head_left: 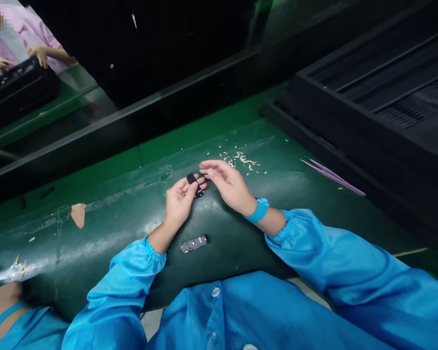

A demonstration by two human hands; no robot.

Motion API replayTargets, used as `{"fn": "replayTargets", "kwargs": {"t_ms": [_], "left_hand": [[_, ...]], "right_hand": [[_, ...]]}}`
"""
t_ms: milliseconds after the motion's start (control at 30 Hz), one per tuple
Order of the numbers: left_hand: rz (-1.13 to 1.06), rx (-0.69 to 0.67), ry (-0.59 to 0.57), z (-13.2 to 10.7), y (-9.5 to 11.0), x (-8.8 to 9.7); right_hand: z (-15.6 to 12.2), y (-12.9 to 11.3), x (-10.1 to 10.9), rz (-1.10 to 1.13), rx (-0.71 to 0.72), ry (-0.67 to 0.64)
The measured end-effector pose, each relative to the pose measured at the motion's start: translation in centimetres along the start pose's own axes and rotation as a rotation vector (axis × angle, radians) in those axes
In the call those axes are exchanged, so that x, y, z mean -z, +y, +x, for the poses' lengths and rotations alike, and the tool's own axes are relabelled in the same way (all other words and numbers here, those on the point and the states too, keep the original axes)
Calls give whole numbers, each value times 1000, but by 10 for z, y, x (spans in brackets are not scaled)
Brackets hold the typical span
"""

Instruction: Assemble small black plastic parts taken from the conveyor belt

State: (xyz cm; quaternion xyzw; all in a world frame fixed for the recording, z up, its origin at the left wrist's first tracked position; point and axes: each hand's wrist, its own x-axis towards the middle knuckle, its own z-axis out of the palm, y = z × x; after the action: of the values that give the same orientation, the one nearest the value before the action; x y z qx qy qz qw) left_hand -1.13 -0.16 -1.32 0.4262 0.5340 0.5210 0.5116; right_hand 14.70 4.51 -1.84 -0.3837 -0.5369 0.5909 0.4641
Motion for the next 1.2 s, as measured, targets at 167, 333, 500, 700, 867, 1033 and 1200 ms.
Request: {"fn": "replayTargets", "kwargs": {"t_ms": [167, 333, 500, 700, 867, 1033, 1200], "left_hand": [[207, -101, -108, -5, -3, -5], [376, -151, -118, -7, -3, -4], [334, -157, -107, -7, -2, -4], [358, -177, -126, -6, -5, -3], [389, -173, -129, -6, -6, -2], [409, -193, -139, -7, -8, -1], [433, -224, -128, -6, -10, -1]], "right_hand": [[-6, -6, -6, -20, 27, -119], [-8, -6, -7, -71, 20, -185], [-7, -9, -3, -120, 36, -232], [-7, -6, -3, -88, 27, -221], [-7, -6, -3, -99, 47, -212], [-7, -7, -3, -89, 44, -209], [-7, -5, -3, -104, 44, -204]]}}
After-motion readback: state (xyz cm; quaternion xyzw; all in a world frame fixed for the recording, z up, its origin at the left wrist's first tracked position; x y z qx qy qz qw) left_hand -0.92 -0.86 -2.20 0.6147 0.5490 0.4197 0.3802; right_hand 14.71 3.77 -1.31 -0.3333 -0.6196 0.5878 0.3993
